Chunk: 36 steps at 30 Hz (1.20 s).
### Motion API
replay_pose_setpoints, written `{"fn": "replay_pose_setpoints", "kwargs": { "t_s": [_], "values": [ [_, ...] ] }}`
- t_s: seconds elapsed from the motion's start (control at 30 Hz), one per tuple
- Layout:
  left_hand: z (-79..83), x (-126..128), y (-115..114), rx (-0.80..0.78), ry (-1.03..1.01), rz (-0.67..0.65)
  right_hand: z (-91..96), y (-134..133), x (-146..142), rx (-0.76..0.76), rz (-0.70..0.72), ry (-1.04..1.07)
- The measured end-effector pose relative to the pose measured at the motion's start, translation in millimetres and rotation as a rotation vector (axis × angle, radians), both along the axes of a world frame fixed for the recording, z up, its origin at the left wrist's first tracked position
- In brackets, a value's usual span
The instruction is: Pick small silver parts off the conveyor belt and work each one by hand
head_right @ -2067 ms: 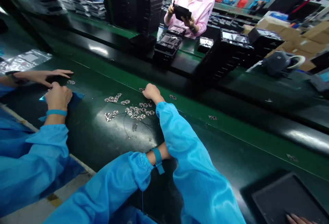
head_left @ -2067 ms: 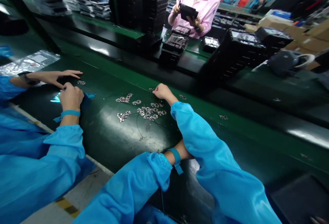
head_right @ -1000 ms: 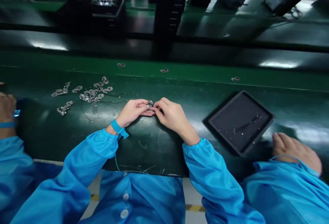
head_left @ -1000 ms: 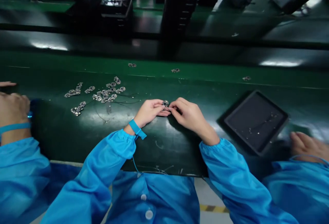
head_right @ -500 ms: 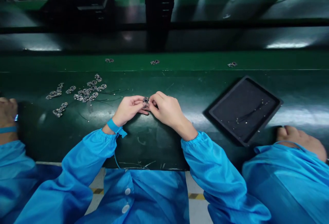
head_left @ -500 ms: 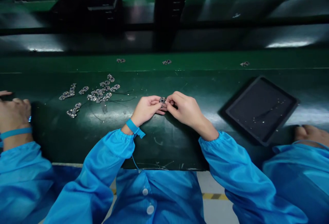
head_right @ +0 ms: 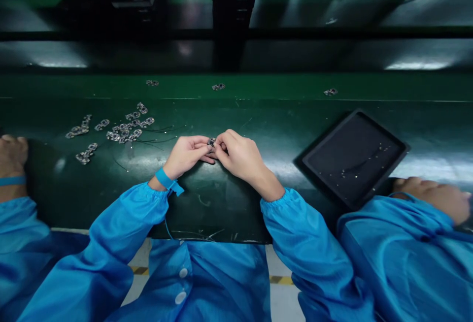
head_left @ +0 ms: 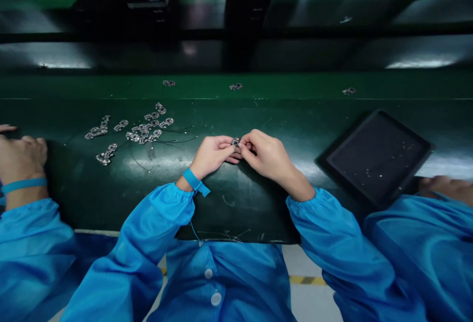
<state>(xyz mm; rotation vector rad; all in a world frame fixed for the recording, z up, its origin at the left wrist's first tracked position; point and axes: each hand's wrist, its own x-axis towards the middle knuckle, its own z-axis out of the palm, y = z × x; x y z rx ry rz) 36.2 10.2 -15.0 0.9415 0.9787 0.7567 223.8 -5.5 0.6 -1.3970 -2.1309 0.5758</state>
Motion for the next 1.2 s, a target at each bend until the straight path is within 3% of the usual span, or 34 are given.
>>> {"fn": "replay_pose_setpoints", "kwargs": {
  "t_s": [0.93,1.2],
  "values": [
    [7.7,-0.6,-0.6,0.011,0.019,0.0,-4.6,2.6,4.7,0.04,-0.022,0.022],
    [10.4,-3.0,-0.1,0.007,0.032,-0.071,-1.4,2.7,2.2,-0.066,-0.106,0.068]
  ]
}}
